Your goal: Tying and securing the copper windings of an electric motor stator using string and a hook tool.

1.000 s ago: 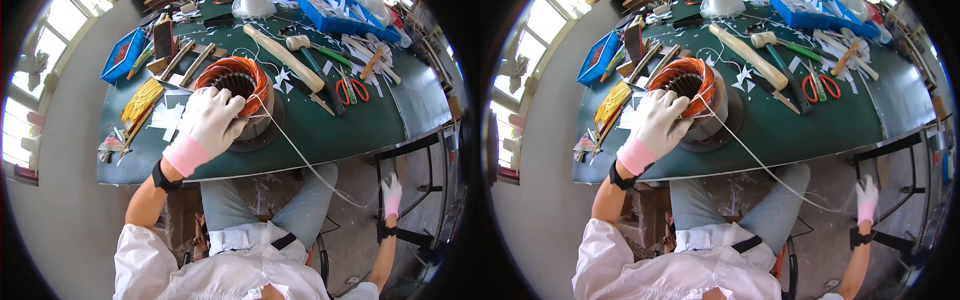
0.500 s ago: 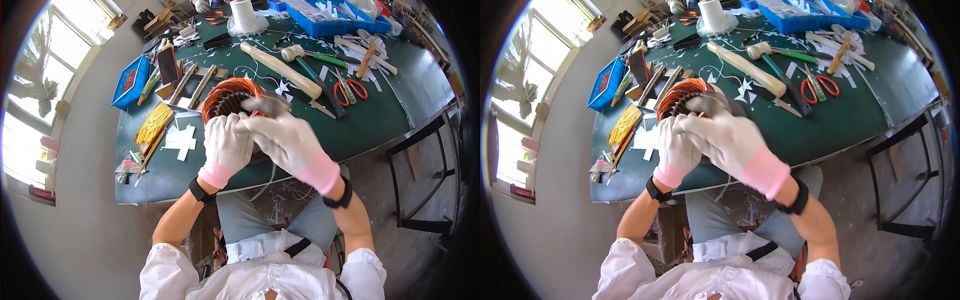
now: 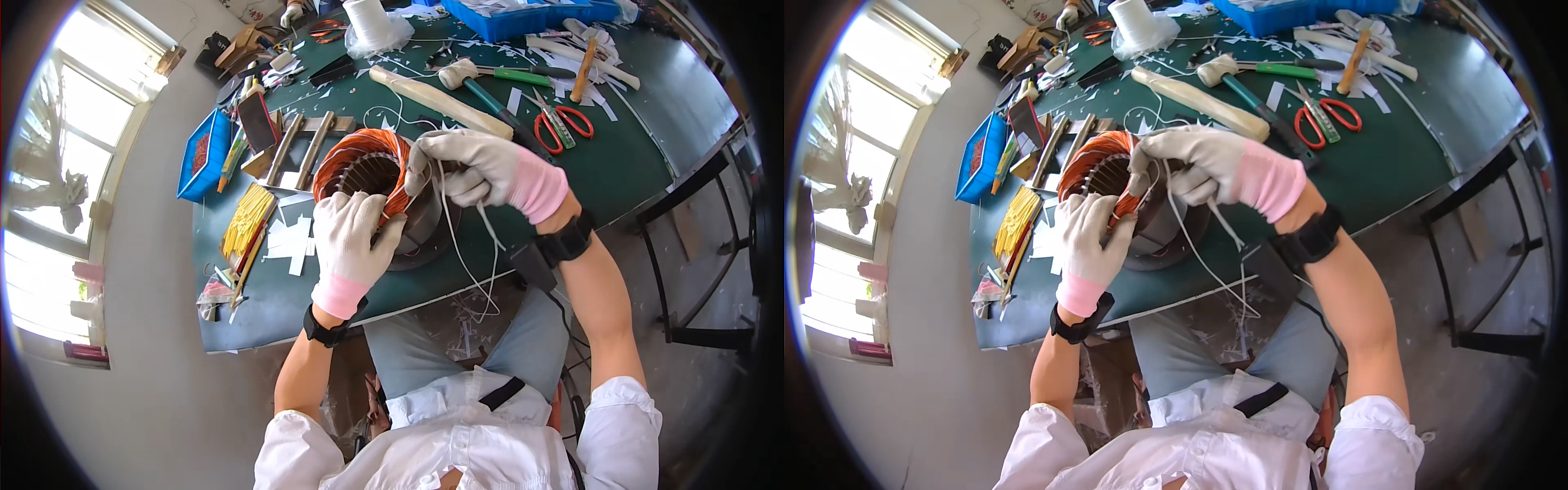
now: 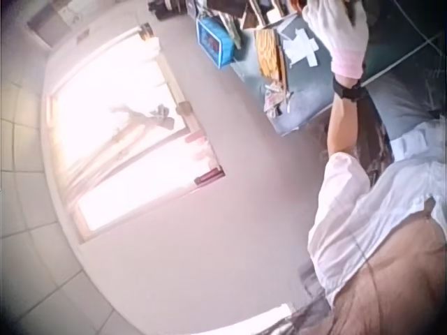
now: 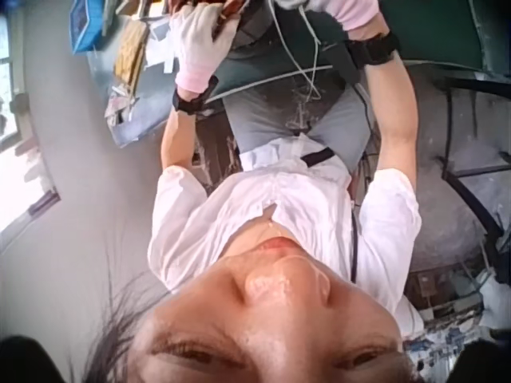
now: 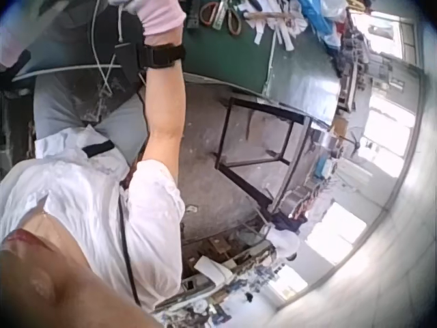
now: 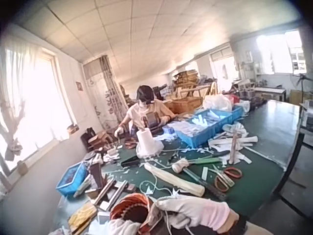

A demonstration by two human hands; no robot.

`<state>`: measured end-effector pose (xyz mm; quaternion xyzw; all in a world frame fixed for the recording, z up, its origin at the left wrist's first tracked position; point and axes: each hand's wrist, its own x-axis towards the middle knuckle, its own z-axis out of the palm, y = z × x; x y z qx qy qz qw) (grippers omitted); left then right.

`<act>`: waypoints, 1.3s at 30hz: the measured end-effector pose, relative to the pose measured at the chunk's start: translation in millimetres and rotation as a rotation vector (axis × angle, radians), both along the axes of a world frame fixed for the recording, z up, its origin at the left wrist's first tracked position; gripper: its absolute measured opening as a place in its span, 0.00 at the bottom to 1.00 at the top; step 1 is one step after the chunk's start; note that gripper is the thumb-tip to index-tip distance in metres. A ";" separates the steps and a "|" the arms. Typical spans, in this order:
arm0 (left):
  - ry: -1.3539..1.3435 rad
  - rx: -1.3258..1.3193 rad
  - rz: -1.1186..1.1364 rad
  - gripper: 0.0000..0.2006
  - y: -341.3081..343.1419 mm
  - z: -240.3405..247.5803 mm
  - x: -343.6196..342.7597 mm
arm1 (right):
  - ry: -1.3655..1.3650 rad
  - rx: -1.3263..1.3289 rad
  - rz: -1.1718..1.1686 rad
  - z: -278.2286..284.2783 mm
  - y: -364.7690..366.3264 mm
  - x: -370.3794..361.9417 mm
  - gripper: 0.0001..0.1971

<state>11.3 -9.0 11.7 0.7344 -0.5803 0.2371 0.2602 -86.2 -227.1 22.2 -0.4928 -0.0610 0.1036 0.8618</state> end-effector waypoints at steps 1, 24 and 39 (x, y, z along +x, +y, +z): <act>0.005 0.002 -0.004 0.09 0.9 2.0 0.2 | 0.024 -0.418 -0.260 -3.6 -9.8 -3.7 0.14; 0.044 0.356 0.190 0.23 13.0 31.1 9.4 | 0.078 -0.013 -0.834 -51.7 120.7 -61.2 0.20; 0.137 0.508 -0.040 0.23 6.3 35.9 23.3 | -0.061 -0.207 0.010 -15.8 67.3 -43.6 0.14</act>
